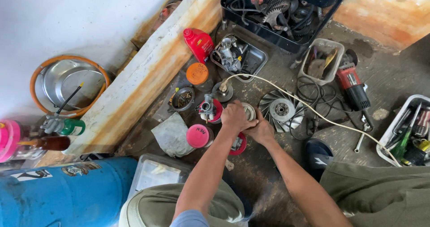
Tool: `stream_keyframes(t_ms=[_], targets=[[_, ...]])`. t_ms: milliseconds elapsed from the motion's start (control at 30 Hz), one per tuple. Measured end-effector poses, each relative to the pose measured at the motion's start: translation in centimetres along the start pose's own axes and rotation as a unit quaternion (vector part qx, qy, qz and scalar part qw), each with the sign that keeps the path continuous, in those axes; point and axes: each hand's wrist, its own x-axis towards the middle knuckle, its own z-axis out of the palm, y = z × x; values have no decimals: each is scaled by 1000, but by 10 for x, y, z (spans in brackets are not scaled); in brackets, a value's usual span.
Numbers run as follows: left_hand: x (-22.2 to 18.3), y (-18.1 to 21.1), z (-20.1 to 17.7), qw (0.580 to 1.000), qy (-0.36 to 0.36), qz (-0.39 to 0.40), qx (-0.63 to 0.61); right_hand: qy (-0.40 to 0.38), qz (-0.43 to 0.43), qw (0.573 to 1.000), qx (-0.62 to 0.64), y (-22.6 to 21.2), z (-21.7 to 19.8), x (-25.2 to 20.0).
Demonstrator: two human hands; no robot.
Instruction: Disassembling and inspecting a motorcycle carburetor using a screwdriver on a workshop floor
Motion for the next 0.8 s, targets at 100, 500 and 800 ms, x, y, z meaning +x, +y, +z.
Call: stream_keyframes(t_ms=[100, 500, 800], targets=[[-19, -8, -71, 992, -98, 52, -60, -10, -2, 1000, -3, -1, -1, 5], [20, -9, 10, 986, -123, 106, -25, -16, 8, 1000, -6, -11, -9, -6], [3, 1, 11, 997, 25, 33, 60, -22, 10, 1000, -9, -2, -6, -2]])
